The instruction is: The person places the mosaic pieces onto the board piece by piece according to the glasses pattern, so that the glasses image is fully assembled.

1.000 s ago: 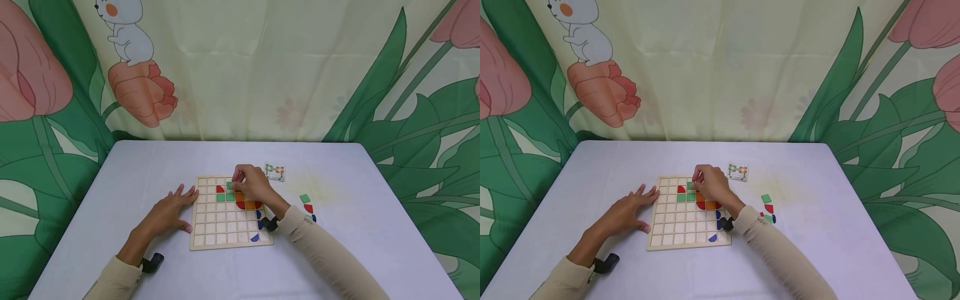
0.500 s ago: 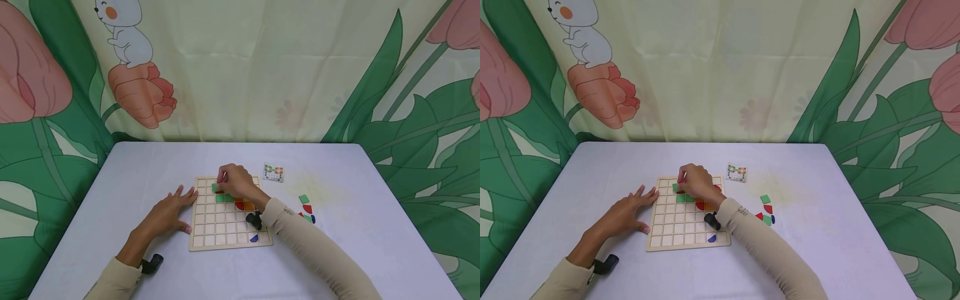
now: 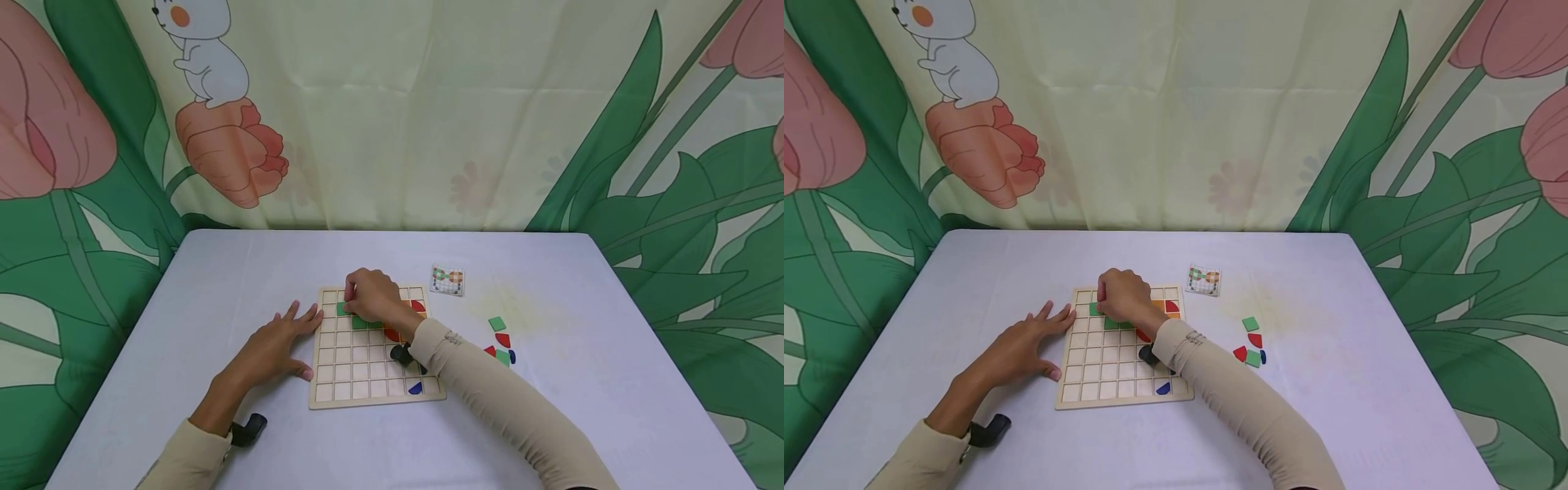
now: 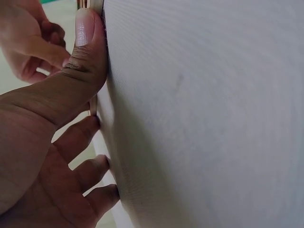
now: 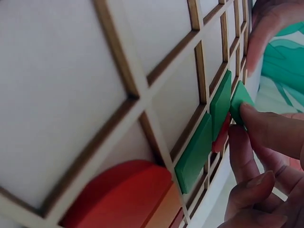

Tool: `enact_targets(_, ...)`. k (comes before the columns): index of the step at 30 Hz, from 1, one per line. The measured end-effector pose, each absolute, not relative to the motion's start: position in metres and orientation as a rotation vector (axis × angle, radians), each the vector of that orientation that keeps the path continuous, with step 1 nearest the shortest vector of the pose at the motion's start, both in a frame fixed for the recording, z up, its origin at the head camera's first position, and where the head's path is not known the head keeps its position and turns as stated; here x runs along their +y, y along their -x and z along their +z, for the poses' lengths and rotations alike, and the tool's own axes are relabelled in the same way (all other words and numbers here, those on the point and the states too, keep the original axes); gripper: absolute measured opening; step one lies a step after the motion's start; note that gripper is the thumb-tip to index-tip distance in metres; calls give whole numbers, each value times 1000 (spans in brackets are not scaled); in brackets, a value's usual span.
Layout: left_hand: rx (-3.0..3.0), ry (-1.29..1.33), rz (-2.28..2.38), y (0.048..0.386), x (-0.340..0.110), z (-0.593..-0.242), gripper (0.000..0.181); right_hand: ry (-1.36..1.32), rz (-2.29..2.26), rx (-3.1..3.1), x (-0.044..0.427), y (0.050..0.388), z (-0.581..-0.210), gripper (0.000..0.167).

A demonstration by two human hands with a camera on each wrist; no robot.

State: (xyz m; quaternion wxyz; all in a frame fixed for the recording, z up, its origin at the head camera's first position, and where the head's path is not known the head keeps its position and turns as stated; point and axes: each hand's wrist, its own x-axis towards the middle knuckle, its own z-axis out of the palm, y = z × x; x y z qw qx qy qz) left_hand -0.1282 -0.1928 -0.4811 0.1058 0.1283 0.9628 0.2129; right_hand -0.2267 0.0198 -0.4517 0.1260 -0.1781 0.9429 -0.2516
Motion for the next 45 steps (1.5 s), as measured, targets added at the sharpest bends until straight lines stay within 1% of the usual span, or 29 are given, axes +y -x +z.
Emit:
enact_targets(9,2841,-386,619,128,-192,-480,117,529,-655,2743,19,229,-453,19)
enact_targets(18,2850,-395,635,127,-191,-479,117,575,-790,2726,34,222,-447,14)
enact_targets(29,2857,-378,626,127,-190,-479,117,597,-924,2700,75,206,-431,12)
enact_targets(40,2860,-361,640,127,-188,-480,119,436,-926,2768,131,193,-431,15)
enact_targets(45,2861,-361,629,127,-189,-481,119,349,-918,2804,156,189,-428,20)
